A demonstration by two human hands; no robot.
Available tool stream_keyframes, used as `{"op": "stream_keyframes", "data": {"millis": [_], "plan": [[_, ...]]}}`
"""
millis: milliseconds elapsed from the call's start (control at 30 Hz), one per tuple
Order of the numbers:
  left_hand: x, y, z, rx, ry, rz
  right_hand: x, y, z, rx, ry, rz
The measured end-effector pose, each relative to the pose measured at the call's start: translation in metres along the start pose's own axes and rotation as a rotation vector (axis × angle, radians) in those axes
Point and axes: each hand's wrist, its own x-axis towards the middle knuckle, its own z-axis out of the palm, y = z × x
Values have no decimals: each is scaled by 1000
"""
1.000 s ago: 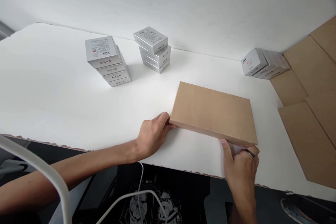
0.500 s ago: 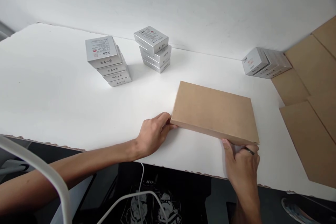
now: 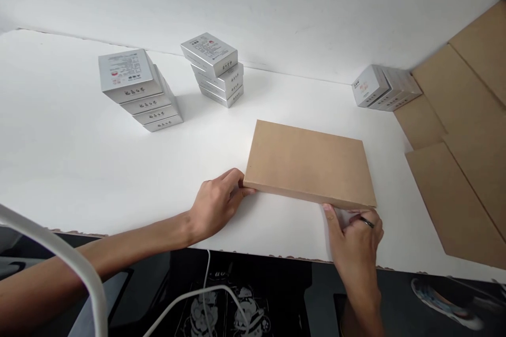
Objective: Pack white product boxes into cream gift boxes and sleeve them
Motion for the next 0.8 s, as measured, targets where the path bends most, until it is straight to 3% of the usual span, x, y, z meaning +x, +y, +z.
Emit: {"op": "stream_keyframes", "data": {"millis": [267, 367, 567, 700, 800], "plan": [[2, -8, -1, 139, 1, 123, 15, 1, -11, -183, 68, -176], [5, -12, -1, 165, -6, 191, 26, 9, -17, -109, 3, -227], [7, -14, -4, 144, -38, 208, 33, 8, -25, 107, -169, 15], [9, -7, -9, 85, -105, 79, 29, -5, -23, 213, -127, 197], [9, 1, -11, 25, -117, -31, 25, -13, -18, 275, -94, 239]]}}
